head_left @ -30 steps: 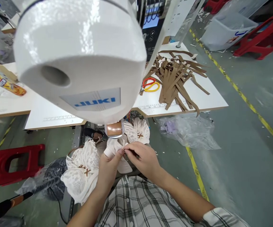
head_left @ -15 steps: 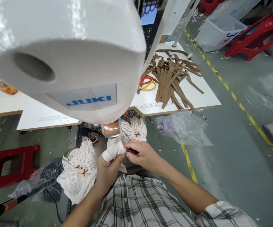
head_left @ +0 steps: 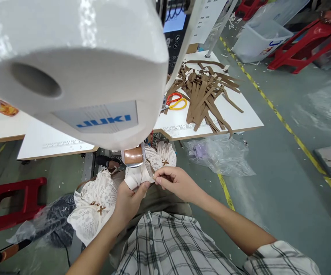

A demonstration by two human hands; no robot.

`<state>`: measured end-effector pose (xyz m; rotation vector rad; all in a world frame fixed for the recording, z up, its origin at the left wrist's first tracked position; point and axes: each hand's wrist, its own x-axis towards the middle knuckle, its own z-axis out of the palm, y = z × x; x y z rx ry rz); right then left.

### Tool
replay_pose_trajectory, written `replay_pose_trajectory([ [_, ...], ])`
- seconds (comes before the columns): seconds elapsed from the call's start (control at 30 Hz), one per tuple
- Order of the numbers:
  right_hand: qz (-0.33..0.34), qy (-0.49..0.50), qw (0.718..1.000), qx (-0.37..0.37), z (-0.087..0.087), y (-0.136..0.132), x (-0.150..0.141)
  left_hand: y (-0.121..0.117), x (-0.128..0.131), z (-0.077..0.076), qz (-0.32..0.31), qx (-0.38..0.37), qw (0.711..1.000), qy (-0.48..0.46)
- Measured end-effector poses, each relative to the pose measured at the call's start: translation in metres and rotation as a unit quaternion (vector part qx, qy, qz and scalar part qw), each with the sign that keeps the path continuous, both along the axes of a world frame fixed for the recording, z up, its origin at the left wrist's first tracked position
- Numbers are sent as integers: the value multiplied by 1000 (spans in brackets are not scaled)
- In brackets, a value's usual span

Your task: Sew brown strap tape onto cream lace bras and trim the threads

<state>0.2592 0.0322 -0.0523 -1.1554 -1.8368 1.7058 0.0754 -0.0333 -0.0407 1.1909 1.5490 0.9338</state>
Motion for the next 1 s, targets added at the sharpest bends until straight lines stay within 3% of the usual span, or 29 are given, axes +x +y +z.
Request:
replay_pose_trajectory([
  [0.23, 30, -20, 997, 73, 14, 2, 7, 11, -2, 16, -76, -15, 996, -33],
  [0.43, 74, -51, 989, 119, 22, 5, 7, 11, 2, 22, -93, -23, 995, 8],
  [0.67, 125, -33, 991, 41, 24, 26, 12, 18, 3, 27, -92, -28, 995, -3],
  [0.87, 73, 32, 990, -112, 12, 22, 8, 18, -1, 12, -28, -83, 995, -41],
  [1.0, 31, 43, 991, -126, 10, 17, 4, 18, 5, 9, 20, -101, 990, -95],
])
